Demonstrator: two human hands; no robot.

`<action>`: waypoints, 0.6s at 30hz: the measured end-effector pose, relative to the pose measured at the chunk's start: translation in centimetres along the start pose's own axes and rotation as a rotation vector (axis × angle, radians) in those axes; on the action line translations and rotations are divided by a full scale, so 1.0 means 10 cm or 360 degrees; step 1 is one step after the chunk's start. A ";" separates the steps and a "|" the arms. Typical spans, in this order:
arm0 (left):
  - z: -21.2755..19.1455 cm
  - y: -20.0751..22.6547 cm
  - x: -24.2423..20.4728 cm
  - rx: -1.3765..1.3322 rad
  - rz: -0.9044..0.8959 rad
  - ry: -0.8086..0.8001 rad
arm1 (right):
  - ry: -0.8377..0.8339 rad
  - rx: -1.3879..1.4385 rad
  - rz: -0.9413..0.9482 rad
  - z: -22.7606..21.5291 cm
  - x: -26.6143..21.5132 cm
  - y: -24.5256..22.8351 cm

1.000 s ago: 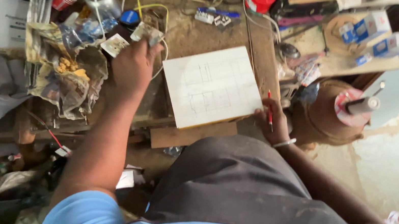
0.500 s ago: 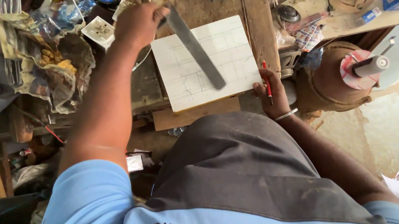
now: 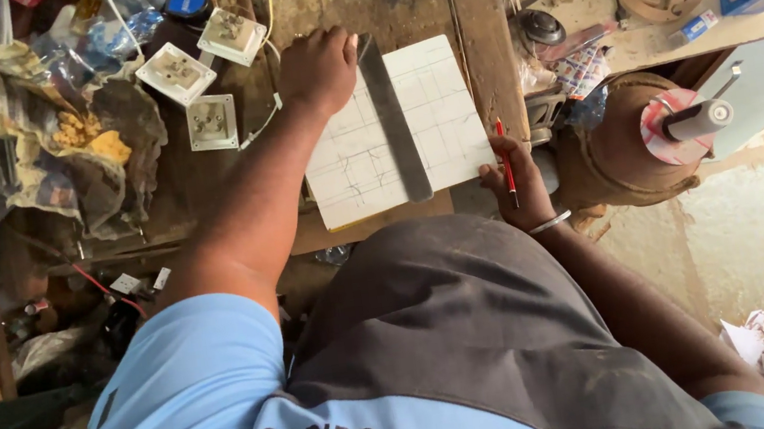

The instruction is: The recorder uses a pencil and metal ruler/try-square to mark layout lines on a white board at a workbench, periodically checking the fit of electrical switches on the board.

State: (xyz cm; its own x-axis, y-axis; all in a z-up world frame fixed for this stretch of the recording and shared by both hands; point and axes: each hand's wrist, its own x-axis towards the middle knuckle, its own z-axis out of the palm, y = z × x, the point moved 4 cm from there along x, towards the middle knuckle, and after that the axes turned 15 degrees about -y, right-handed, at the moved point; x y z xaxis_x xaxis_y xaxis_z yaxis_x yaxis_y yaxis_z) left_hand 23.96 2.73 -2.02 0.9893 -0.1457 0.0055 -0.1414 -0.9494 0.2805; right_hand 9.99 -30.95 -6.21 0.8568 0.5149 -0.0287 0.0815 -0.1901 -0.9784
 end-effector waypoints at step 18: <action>0.00 0.02 -0.04 0.0155 0.0070 0.0179 | 0.0039 -0.0679 -0.0415 0.19 0.51 -1.20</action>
State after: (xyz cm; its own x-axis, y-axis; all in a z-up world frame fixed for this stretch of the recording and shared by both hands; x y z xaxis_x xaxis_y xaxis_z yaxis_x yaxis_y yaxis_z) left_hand 23.58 2.63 -2.01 0.9791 -0.1606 0.1246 -0.1818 -0.9661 0.1834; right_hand 12.41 -24.42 4.95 0.7912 0.5722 0.2156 0.4914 -0.3852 -0.7811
